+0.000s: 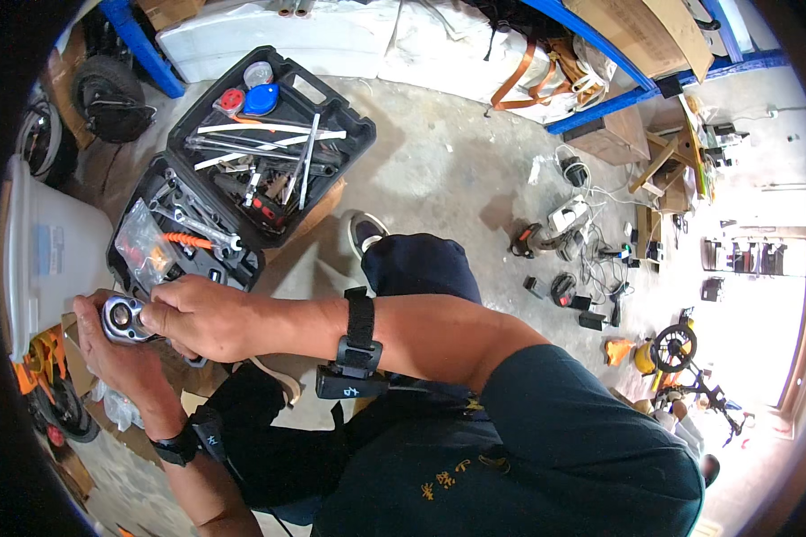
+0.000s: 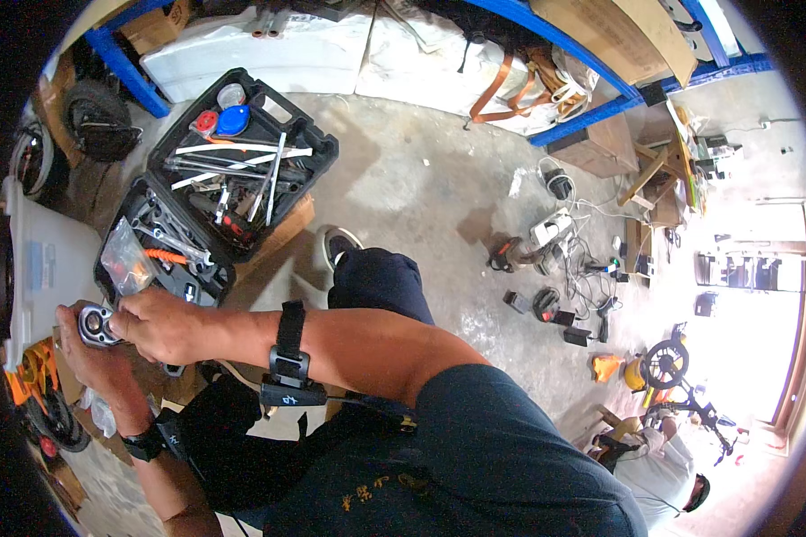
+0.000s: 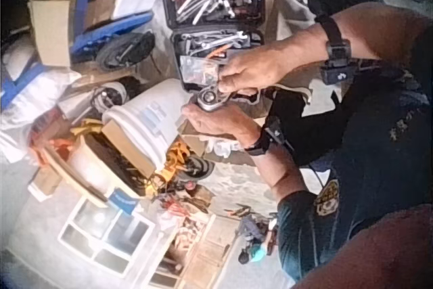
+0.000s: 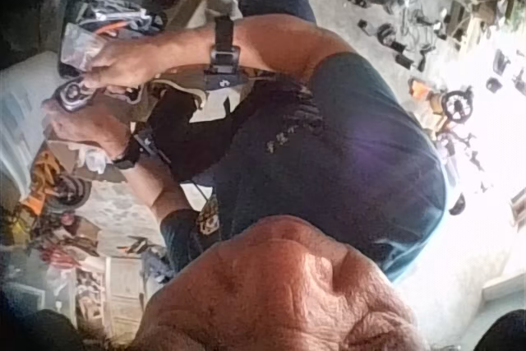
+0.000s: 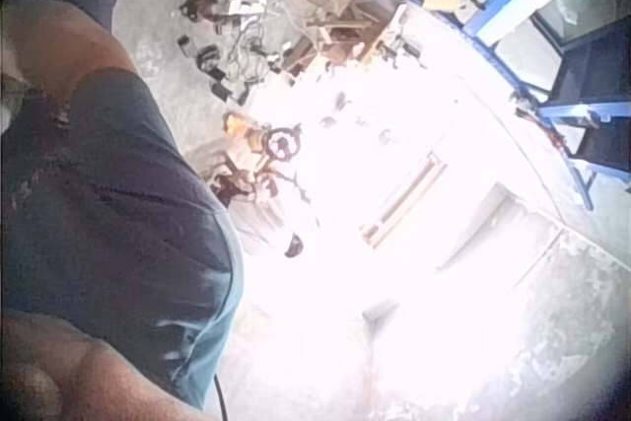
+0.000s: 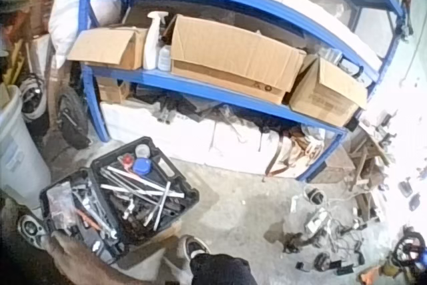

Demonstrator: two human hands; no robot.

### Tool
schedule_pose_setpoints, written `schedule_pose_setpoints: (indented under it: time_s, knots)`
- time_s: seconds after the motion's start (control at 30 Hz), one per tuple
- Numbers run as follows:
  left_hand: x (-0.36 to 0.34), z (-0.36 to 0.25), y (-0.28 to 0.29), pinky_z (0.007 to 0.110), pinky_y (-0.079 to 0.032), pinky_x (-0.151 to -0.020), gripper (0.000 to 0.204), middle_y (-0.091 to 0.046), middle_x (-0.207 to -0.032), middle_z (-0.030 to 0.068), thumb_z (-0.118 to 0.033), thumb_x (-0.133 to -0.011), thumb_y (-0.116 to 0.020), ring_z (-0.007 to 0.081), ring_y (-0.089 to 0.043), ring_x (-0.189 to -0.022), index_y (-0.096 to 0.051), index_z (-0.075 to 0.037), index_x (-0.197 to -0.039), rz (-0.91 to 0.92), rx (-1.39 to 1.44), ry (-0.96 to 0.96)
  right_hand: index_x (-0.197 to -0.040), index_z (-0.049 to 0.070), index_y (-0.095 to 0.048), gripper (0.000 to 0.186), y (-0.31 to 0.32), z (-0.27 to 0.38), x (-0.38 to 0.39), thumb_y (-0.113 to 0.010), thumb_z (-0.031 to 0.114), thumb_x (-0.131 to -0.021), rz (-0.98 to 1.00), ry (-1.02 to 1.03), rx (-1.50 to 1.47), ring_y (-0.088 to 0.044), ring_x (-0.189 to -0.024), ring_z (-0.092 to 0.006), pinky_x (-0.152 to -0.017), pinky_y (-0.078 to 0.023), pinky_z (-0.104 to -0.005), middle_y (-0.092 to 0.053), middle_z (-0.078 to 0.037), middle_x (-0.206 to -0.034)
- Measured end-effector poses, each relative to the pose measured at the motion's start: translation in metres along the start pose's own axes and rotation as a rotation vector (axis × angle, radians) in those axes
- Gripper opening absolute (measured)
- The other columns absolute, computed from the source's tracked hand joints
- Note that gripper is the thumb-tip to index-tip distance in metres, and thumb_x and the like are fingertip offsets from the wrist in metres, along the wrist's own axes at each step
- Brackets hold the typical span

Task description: Assembling a ratchet and socket tool in a workshop environment.

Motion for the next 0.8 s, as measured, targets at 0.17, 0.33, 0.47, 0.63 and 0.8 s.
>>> schedule_pose_setpoints:
  time_s: [0.17,0.33,0.47,0.63,0.8]
  knots:
    - [-0.016,0.022,0.008,0.027,-0.037,-0.060,0.045,-0.052,-0.069,0.0029,-0.033,-0.105,-0.041,0.0106,-0.044,-0.061,-0.053,-0.004,-0.073,0.349,0.504,0.402,-0.087,-0.003,-0.057,0.035,0.003,0.002,0.001,-0.047,0.028,-0.100,-0.030,0.202,0.402,-0.061,-0.068,-0.0411,-0.062,-0.046,-0.0453,-0.060,-0.022,-0.071]
    - [-0.016,0.019,0.009,0.028,-0.043,-0.063,0.046,-0.056,-0.074,0.0039,-0.037,-0.104,-0.044,0.0120,-0.051,-0.065,-0.058,-0.001,-0.079,0.292,0.388,0.322,-0.087,-0.003,-0.057,0.035,0.004,0.001,-0.005,-0.046,0.028,-0.100,-0.062,0.133,0.344,-0.061,-0.068,-0.0399,-0.064,-0.046,-0.0445,-0.060,-0.022,-0.071]
    - [-0.005,0.006,0.008,0.027,-0.046,-0.068,0.042,-0.058,-0.081,0.0047,-0.032,-0.104,-0.045,0.0138,-0.055,-0.070,-0.062,0.002,-0.088,0.102,-0.063,0.040,-0.086,-0.003,-0.057,0.036,0.001,-0.002,0.000,-0.048,0.029,-0.100,0.009,-0.122,-0.110,-0.061,-0.070,-0.0398,-0.065,-0.046,-0.0446,-0.060,-0.023,-0.073]
    - [-0.012,0.011,0.006,0.025,-0.040,-0.062,0.038,-0.054,-0.075,0.0029,-0.031,-0.103,-0.047,0.0109,-0.049,-0.066,-0.058,-0.001,-0.082,0.349,0.191,0.104,-0.084,-0.002,-0.055,0.039,0.002,-0.001,0.002,-0.045,0.031,-0.103,-0.047,0.146,0.409,-0.059,-0.063,-0.0219,-0.062,-0.046,-0.0379,-0.058,-0.012,-0.066]
    - [-0.008,0.011,0.002,0.024,-0.039,-0.060,0.036,-0.051,-0.071,0.0022,-0.029,-0.103,-0.047,0.0100,-0.048,-0.064,-0.057,-0.002,-0.081,0.238,0.338,0.248,-0.088,-0.002,-0.056,0.039,0.006,0.004,-0.002,-0.044,0.032,-0.103,-0.024,0.075,0.221,-0.055,-0.059,-0.0162,-0.060,-0.046,-0.0350,-0.056,-0.008,-0.064]
Point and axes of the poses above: each hand's wrist, its own x-axis away from the middle knuckle, its own y-axis out of the back of the hand, z = x × y, the point moved 2 cm from there along -x, towards the middle knuckle
